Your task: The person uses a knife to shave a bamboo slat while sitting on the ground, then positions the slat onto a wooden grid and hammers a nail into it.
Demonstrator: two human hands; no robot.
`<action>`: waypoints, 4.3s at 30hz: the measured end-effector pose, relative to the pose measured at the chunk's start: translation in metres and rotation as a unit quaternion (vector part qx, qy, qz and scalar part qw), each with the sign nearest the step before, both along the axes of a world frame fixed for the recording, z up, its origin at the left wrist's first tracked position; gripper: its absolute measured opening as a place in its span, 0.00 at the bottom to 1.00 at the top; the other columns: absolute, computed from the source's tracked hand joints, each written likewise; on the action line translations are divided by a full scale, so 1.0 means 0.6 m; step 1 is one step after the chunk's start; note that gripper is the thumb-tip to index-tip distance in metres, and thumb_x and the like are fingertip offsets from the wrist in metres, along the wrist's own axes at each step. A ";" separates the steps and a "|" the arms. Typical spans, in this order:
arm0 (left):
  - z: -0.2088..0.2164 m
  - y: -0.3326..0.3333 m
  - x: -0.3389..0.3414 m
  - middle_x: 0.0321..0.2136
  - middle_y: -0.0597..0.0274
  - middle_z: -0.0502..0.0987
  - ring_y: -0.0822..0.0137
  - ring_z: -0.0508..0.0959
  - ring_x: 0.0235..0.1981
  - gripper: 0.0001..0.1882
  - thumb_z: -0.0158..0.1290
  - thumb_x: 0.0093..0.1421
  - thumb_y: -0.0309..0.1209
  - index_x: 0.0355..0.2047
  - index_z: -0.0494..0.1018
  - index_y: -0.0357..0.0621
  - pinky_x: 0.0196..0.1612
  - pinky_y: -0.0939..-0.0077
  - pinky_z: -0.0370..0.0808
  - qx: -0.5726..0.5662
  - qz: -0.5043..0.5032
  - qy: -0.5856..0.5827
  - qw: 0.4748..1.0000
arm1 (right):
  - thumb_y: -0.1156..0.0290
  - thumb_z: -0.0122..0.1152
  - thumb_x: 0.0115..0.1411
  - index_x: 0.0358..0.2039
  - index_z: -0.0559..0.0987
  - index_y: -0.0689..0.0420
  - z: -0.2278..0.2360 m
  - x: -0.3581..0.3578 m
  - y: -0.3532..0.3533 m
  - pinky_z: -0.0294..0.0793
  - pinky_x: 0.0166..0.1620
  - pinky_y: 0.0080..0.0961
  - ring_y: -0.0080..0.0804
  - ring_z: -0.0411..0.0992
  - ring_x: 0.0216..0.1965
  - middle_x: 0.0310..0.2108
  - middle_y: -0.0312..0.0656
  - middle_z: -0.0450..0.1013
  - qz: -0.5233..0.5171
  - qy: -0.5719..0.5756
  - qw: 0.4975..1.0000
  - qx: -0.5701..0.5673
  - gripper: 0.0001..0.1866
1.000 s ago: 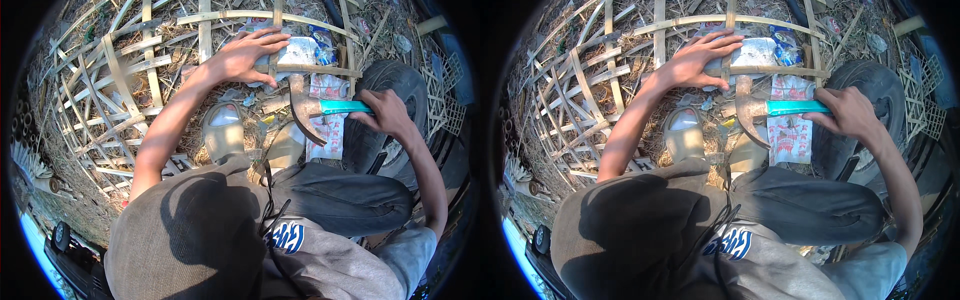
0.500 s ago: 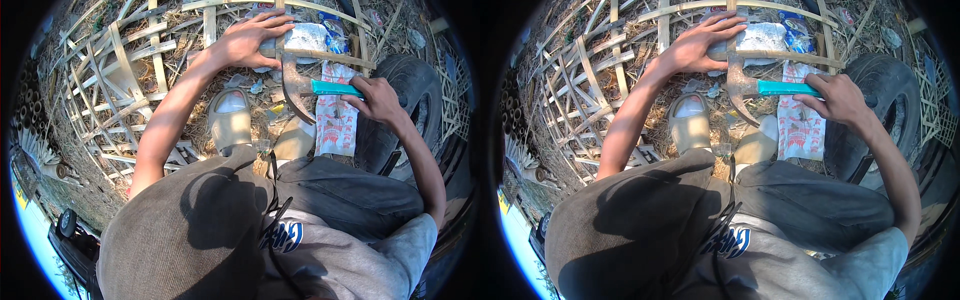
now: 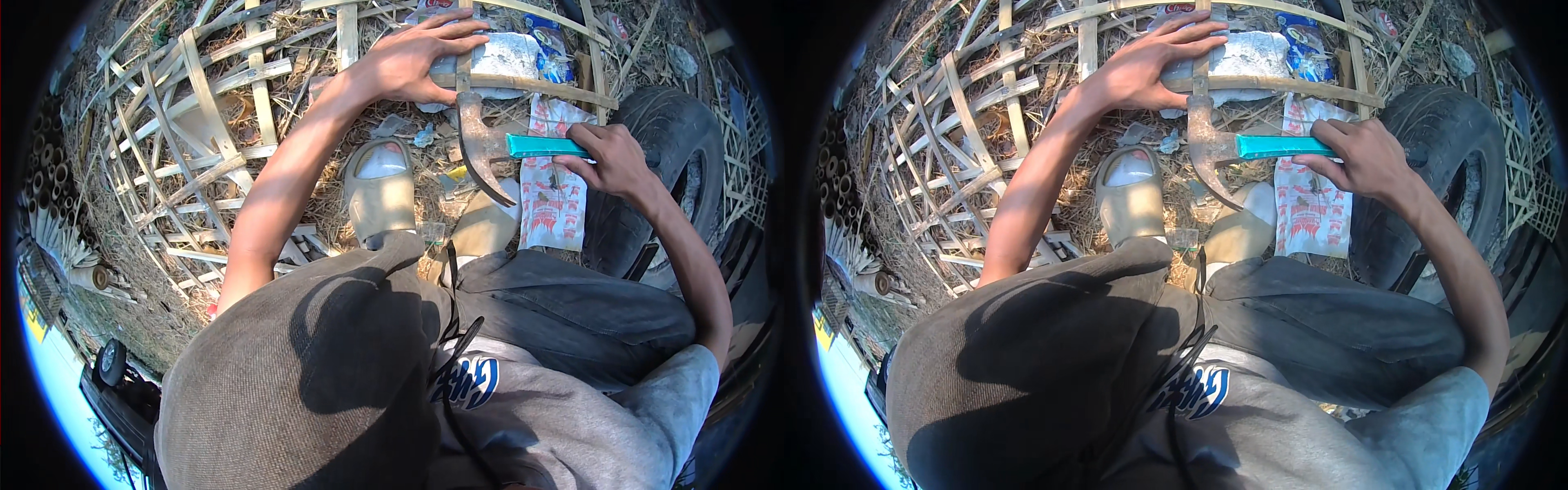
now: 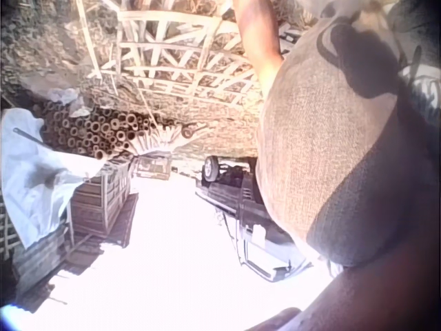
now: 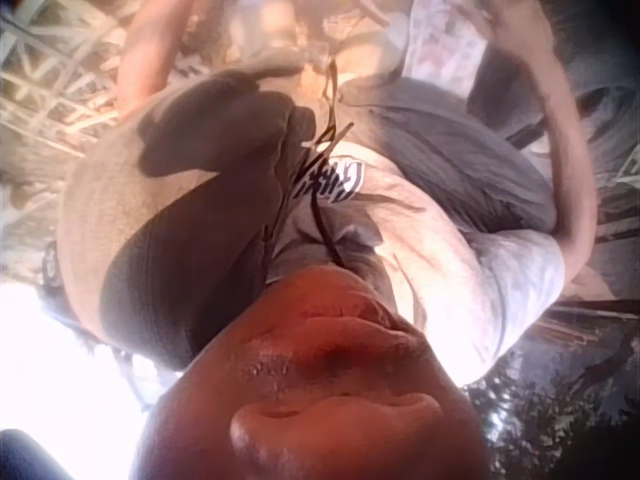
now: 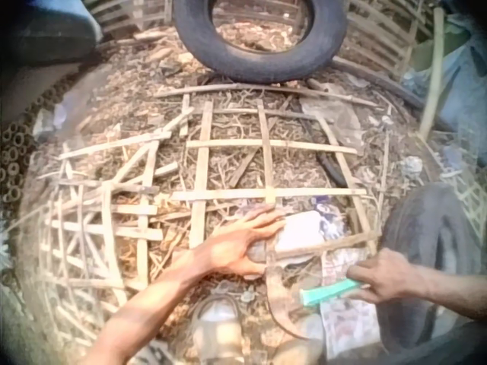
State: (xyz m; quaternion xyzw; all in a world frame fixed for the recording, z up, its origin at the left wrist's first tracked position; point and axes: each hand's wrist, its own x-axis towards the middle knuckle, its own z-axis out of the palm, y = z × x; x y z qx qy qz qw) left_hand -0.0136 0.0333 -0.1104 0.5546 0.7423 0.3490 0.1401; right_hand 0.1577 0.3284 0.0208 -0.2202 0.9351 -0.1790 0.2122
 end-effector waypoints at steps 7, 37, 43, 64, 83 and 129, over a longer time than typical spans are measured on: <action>0.017 0.006 0.001 0.71 0.67 0.59 0.54 0.54 0.73 0.49 0.67 0.44 0.41 0.69 0.62 0.54 0.74 0.51 0.54 -0.007 -0.002 0.005 1.000 | 0.47 0.61 0.64 0.32 0.74 0.57 -0.005 0.008 -0.010 0.70 0.25 0.42 0.51 0.73 0.21 0.21 0.46 0.72 -0.027 -0.026 0.999 -0.013 0.23; -0.010 0.004 -0.008 0.71 0.66 0.58 0.53 0.53 0.73 0.50 0.67 0.49 0.51 0.70 0.61 0.52 0.75 0.49 0.51 0.019 -0.011 -0.008 1.000 | 0.57 0.56 0.70 0.28 0.70 0.62 0.030 0.032 -0.008 0.66 0.27 0.41 0.53 0.69 0.20 0.17 0.50 0.67 -0.103 -0.096 0.986 -0.089 0.20; 0.019 -0.006 -0.001 0.72 0.58 0.57 0.53 0.53 0.73 0.51 0.64 0.53 0.57 0.70 0.59 0.46 0.74 0.51 0.51 -0.005 -0.001 -0.040 0.999 | 0.55 0.46 0.75 0.24 0.70 0.61 0.101 0.028 -0.052 0.62 0.23 0.30 0.29 0.64 0.17 0.15 0.39 0.64 -0.332 -0.064 0.925 -0.175 0.26; 0.055 0.006 -0.022 0.75 0.57 0.47 0.64 0.43 0.76 0.67 0.48 0.46 0.79 0.74 0.47 0.43 0.75 0.52 0.30 -0.155 0.001 0.105 0.982 | 0.55 0.60 0.69 0.21 0.68 0.60 0.001 0.097 -0.296 0.55 0.24 0.25 0.15 0.55 0.21 0.15 0.28 0.59 -0.624 -0.144 0.730 -0.240 0.25; 0.073 0.018 -0.014 0.73 0.59 0.52 0.57 0.49 0.75 0.57 0.62 0.46 0.59 0.71 0.55 0.42 0.72 0.48 0.55 -0.095 0.026 0.022 0.995 | 0.56 0.60 0.69 0.25 0.76 0.62 0.017 0.098 -0.284 0.57 0.24 0.24 0.16 0.57 0.21 0.15 0.29 0.62 -0.655 -0.146 0.672 -0.312 0.22; 0.044 0.004 0.001 0.71 0.60 0.58 0.59 0.51 0.74 0.56 0.67 0.44 0.57 0.70 0.59 0.50 0.72 0.47 0.59 -0.053 0.076 0.044 0.995 | 0.41 0.41 0.73 0.30 0.79 0.68 -0.018 0.077 -0.337 0.61 0.24 0.34 0.25 0.60 0.19 0.12 0.38 0.62 -0.699 -0.139 0.664 -0.227 0.38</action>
